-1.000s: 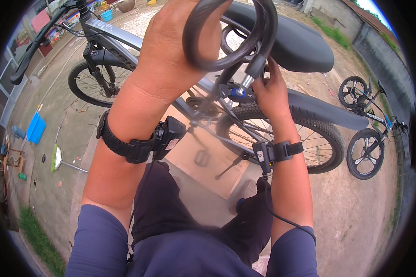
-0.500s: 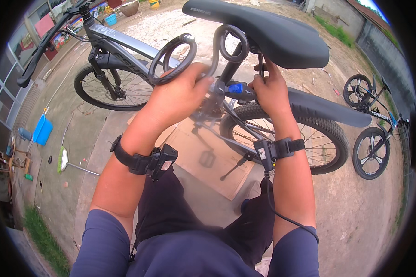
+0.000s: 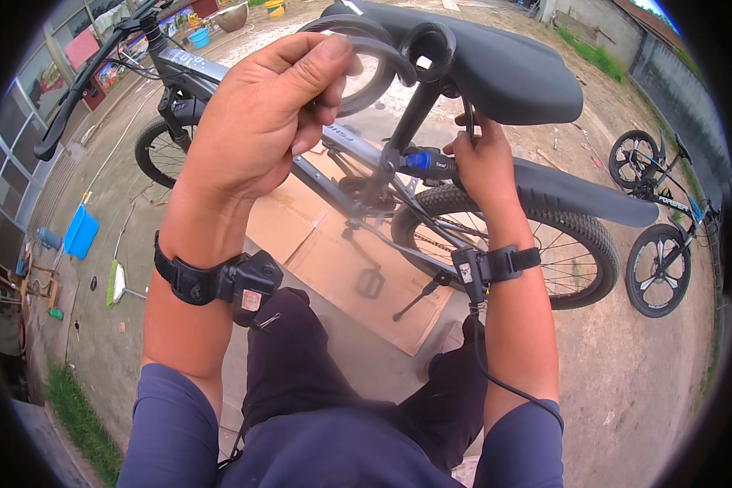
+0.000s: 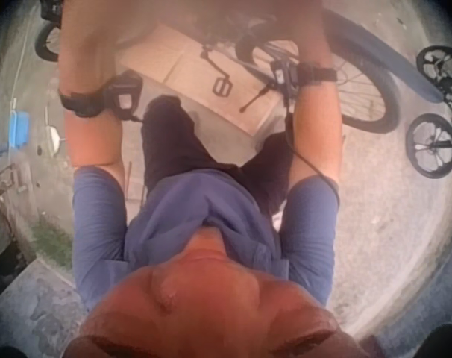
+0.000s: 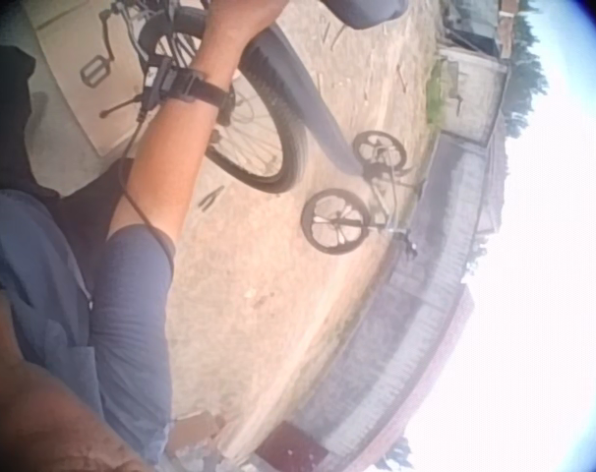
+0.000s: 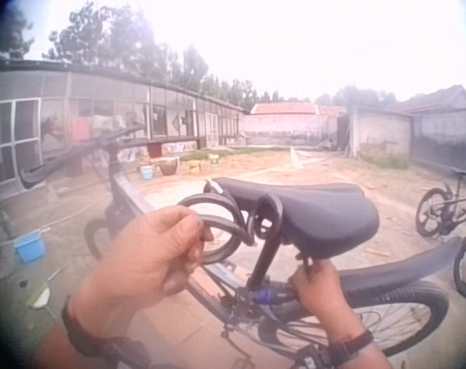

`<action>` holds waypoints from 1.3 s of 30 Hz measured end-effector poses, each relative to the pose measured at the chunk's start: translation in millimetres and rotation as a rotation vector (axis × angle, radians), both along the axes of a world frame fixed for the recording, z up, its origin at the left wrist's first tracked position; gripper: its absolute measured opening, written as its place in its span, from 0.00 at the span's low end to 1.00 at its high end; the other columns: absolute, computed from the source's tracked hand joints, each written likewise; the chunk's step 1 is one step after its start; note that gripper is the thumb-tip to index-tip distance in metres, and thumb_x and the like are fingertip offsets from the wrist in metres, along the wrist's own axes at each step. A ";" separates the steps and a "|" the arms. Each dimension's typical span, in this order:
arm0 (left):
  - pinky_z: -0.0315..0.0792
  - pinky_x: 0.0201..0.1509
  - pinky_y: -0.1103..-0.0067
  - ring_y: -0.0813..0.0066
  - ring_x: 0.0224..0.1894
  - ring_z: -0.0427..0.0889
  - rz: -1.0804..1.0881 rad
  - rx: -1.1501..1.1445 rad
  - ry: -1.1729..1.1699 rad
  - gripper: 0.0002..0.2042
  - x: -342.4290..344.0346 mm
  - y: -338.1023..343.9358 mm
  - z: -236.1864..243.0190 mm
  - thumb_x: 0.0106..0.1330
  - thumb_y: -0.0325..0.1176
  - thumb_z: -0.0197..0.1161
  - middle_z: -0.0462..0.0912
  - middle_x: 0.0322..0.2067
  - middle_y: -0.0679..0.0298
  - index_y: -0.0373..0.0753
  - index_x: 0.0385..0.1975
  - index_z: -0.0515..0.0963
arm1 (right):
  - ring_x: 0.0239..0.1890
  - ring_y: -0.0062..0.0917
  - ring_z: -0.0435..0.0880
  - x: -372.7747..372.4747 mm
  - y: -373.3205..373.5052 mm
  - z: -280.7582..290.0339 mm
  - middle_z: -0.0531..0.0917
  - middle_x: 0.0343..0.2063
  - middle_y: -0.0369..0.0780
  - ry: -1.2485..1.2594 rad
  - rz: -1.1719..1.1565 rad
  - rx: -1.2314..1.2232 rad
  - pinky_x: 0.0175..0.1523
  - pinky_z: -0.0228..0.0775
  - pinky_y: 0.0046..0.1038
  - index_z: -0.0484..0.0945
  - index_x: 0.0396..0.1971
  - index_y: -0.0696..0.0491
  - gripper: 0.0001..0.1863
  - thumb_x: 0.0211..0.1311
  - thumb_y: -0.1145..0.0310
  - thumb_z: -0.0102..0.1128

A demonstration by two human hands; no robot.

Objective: The person removes a coiled cable lock from a bicycle frame, handles small screws and nuts by hand, and then uses a screwdriver to install a component onto the bicycle frame.

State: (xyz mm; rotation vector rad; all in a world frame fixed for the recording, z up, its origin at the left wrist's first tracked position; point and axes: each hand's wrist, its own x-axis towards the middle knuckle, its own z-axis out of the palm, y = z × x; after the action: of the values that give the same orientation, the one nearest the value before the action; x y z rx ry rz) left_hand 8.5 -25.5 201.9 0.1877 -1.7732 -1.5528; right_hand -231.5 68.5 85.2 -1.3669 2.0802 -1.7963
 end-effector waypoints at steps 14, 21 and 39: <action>0.70 0.33 0.78 0.72 0.28 0.77 0.138 -0.588 -0.449 0.13 20.1 -15.1 -64.9 0.72 0.39 0.59 0.79 0.26 0.63 0.34 0.41 0.81 | 0.26 0.24 0.85 -24.0 23.1 37.0 0.83 0.25 0.42 -0.120 0.057 -0.051 0.26 0.73 0.25 0.77 0.40 0.62 0.09 0.62 0.78 0.51; 0.75 0.37 0.60 0.50 0.36 0.82 0.804 -1.203 -0.754 0.09 -11.0 -43.4 -61.9 0.67 0.35 0.60 0.80 0.33 0.52 0.35 0.32 0.78 | 0.19 0.18 0.76 -27.3 28.3 43.4 0.80 0.22 0.39 -0.241 0.082 -0.028 0.20 0.64 0.22 0.77 0.38 0.59 0.07 0.62 0.76 0.55; 0.70 0.60 0.71 0.68 0.60 0.75 -0.098 0.261 0.027 0.21 -18.6 -34.5 -88.6 0.72 0.34 0.59 0.78 0.57 0.57 0.32 0.61 0.70 | 0.31 0.24 0.84 -7.9 24.5 33.4 0.80 0.40 0.41 -0.385 0.170 -0.099 0.25 0.70 0.20 0.73 0.48 0.61 0.14 0.63 0.74 0.57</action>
State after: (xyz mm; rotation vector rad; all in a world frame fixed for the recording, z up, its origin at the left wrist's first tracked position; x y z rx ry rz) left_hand -10.1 -60.0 113.4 0.2076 -1.5748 -1.8471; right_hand -239.4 93.0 118.6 -1.0715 1.6512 -1.9274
